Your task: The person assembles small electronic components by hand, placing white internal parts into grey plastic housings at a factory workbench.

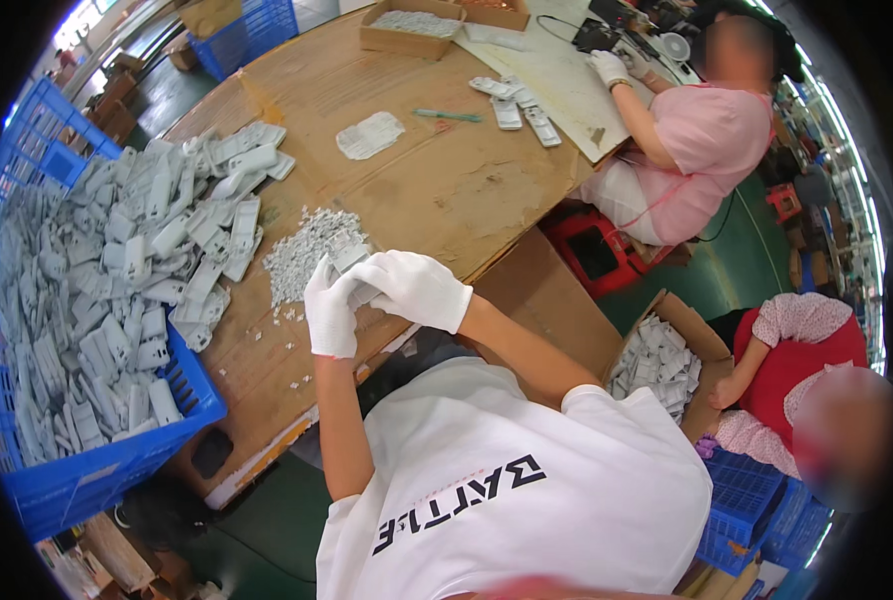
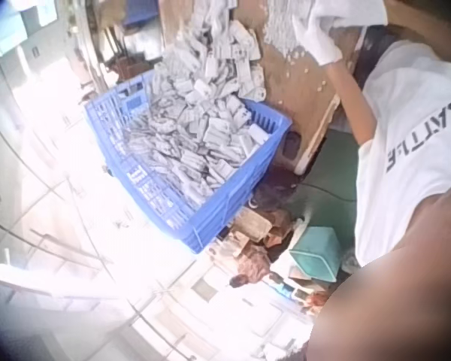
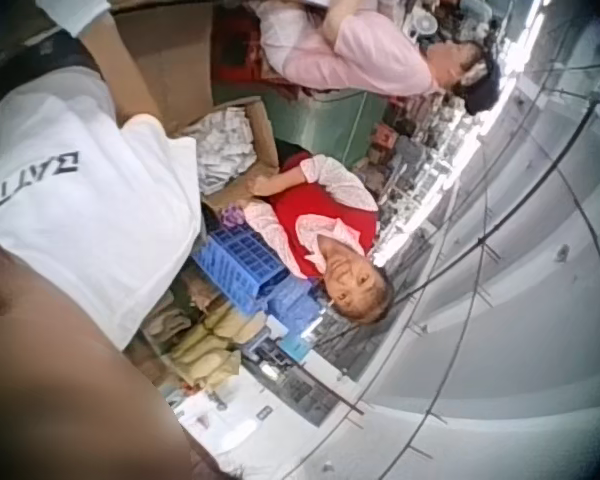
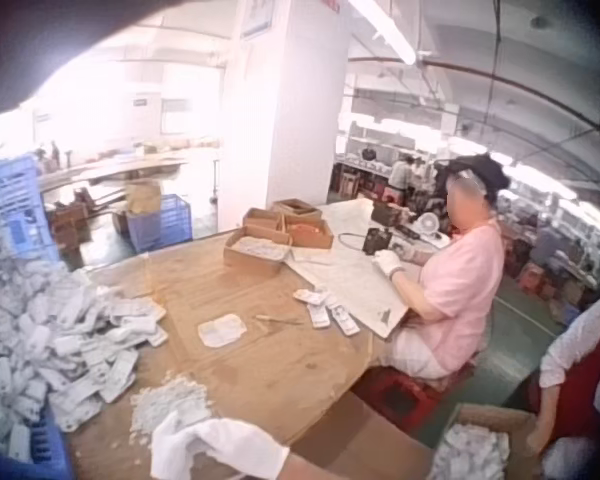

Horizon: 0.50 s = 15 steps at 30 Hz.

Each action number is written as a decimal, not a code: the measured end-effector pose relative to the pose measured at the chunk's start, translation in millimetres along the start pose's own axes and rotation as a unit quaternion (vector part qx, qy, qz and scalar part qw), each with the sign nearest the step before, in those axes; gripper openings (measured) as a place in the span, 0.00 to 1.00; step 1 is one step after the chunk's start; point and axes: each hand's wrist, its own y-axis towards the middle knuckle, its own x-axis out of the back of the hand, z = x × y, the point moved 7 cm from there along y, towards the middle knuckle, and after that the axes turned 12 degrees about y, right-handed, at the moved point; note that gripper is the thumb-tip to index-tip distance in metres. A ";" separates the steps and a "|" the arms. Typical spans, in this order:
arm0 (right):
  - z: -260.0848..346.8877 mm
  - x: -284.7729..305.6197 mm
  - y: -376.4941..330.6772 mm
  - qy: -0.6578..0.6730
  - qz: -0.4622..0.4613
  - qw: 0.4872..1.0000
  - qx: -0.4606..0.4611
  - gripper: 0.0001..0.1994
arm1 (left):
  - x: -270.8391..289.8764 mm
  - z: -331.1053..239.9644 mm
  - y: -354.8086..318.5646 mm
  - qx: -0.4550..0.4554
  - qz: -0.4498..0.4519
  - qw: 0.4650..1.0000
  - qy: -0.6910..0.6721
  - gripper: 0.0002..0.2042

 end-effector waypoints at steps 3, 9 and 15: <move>-12.4 10.1 3.1 0.006 -0.007 1.000 0.017 0.17 | -15.7 -10.8 1.0 -0.033 0.075 0.994 -0.075 0.19; -116.1 98.7 23.6 -0.127 -0.096 0.987 -0.007 0.09 | 72.6 -46.6 -9.9 -0.215 -0.239 0.870 0.373 0.27; -287.5 216.8 -10.8 -0.298 -0.195 0.902 -0.245 0.10 | 160.5 -47.7 -28.3 -0.103 -0.391 0.549 0.732 0.29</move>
